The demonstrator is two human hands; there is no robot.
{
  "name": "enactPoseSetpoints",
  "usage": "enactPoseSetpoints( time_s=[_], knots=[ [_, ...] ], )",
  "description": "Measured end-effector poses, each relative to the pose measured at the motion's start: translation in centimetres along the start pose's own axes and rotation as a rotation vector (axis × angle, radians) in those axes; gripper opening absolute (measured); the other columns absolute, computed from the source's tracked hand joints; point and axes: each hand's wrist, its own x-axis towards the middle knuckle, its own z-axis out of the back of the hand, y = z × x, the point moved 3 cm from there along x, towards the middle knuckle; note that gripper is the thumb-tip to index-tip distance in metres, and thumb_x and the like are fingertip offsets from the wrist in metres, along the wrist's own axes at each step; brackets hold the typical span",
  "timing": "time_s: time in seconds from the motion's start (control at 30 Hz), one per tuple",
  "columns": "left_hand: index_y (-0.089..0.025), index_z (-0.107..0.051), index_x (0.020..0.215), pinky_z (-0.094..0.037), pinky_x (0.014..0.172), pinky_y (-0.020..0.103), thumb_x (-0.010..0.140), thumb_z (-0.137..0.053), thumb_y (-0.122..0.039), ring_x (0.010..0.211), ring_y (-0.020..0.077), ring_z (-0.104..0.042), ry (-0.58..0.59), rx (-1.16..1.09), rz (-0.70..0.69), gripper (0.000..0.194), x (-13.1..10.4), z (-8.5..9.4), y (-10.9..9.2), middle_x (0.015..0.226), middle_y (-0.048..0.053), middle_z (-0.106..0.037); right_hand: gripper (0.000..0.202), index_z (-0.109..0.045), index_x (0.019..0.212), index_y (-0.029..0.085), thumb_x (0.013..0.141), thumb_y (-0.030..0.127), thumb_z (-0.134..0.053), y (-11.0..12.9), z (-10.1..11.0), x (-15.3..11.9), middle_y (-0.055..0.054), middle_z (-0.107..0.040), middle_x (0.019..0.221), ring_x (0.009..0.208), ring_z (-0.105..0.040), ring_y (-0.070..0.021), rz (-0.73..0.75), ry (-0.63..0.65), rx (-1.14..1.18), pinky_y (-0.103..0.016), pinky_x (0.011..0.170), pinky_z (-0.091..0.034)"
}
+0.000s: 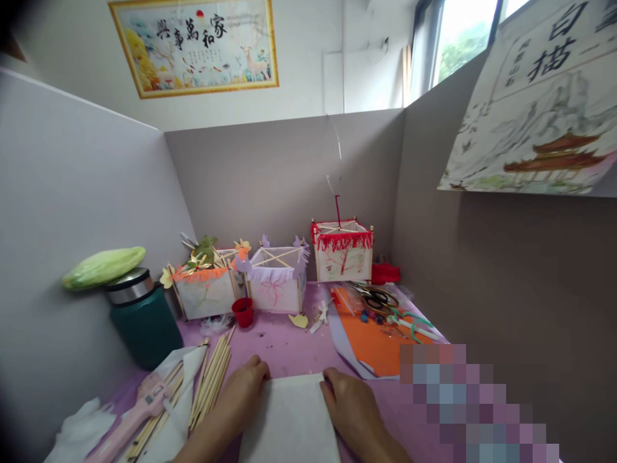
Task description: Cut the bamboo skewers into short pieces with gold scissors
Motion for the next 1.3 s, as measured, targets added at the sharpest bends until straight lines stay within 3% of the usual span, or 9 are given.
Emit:
enactPoseSetpoints(
  time_s=[0.2,0.33,0.5,0.67,0.8,1.0,1.13,1.3],
  knots=[
    [-0.019,-0.065,0.09,-0.04,0.075,0.026,0.084,-0.04,-0.009,0.085,0.0165,-0.06,-0.124,-0.15,-0.09,0.027,-0.5,-0.7,0.3,0.094,0.006,-0.062,0.038,-0.058,0.12,0.019,0.086,0.031,-0.045,0.0,0.1,0.4,-0.009,-0.072,0.101,0.094,-0.066,-0.0247,-0.03,0.104,0.027,-0.03,0.075,-0.041],
    [-0.02,-0.067,0.088,-0.041,0.077,0.026,0.085,-0.041,-0.01,0.086,0.0165,-0.06,-0.126,-0.207,-0.091,0.028,-0.3,-0.6,0.1,0.093,0.006,-0.062,0.035,-0.06,0.112,0.021,0.079,0.024,-0.05,0.6,0.9,1.8,-0.006,-0.072,0.092,0.086,-0.066,-0.0229,0.028,0.226,0.044,-0.028,0.067,-0.039],
    [-0.02,-0.067,0.092,-0.043,0.078,0.026,0.084,-0.04,-0.007,0.087,0.0161,-0.06,-0.126,-0.207,-0.058,0.031,0.2,-0.5,-0.6,0.097,0.007,-0.061,0.018,-0.06,0.092,0.021,0.086,0.026,-0.044,0.4,0.5,3.0,-0.006,-0.071,0.083,0.08,-0.066,-0.0234,0.025,0.128,-0.066,-0.029,0.065,-0.035],
    [-0.02,-0.069,0.094,-0.045,0.081,0.03,0.085,-0.04,-0.009,0.094,0.0199,-0.057,-0.202,-0.213,-0.074,0.032,0.3,-0.6,-0.6,0.101,0.01,-0.06,0.021,-0.058,0.086,0.024,0.09,0.034,-0.04,-0.7,-0.7,2.9,-0.003,-0.071,0.079,0.075,-0.066,-0.0215,0.009,0.072,-0.014,-0.029,0.064,-0.037],
    [-0.021,-0.07,0.087,-0.043,0.08,0.031,0.087,-0.041,-0.01,0.093,0.0211,-0.054,-0.146,-0.139,-0.067,0.031,0.4,-1.0,-0.3,0.094,0.009,-0.061,0.023,-0.057,0.082,0.025,0.09,0.035,-0.039,-1.3,-1.2,2.9,-0.001,-0.07,0.077,0.074,-0.066,-0.0207,0.038,0.061,0.03,-0.029,0.065,-0.039],
    [-0.021,-0.069,0.094,-0.042,0.082,0.031,0.089,-0.038,-0.011,0.095,0.0209,-0.052,-0.133,-0.098,-0.092,0.033,-0.1,-0.9,-0.3,0.099,0.009,-0.06,0.023,-0.056,0.083,0.025,0.09,0.038,-0.038,-1.3,-1.2,2.9,0.0,-0.069,0.075,0.073,-0.066,-0.0207,0.032,0.051,0.027,-0.029,0.064,-0.039],
    [-0.02,-0.067,0.1,-0.042,0.082,0.032,0.088,-0.038,-0.008,0.094,0.0205,-0.053,-0.171,-0.083,-0.086,0.034,-0.6,-0.2,-0.2,0.099,0.009,-0.061,0.023,-0.056,0.083,0.026,0.09,0.038,-0.038,-1.3,-1.1,2.8,0.0,-0.069,0.075,0.073,-0.066,-0.0204,0.033,0.05,0.024,-0.029,0.064,-0.038],
    [-0.015,-0.067,0.103,-0.038,0.093,0.043,0.085,-0.037,-0.006,0.105,0.0273,-0.053,-0.315,0.132,0.07,0.035,-0.5,1.5,2.1,0.108,0.014,-0.062,0.025,-0.058,0.084,0.026,0.09,0.039,-0.037,-1.1,-1.0,2.6,0.0,-0.069,0.074,0.072,-0.066,-0.0208,0.034,0.042,0.009,-0.029,0.063,-0.039]
  ],
)
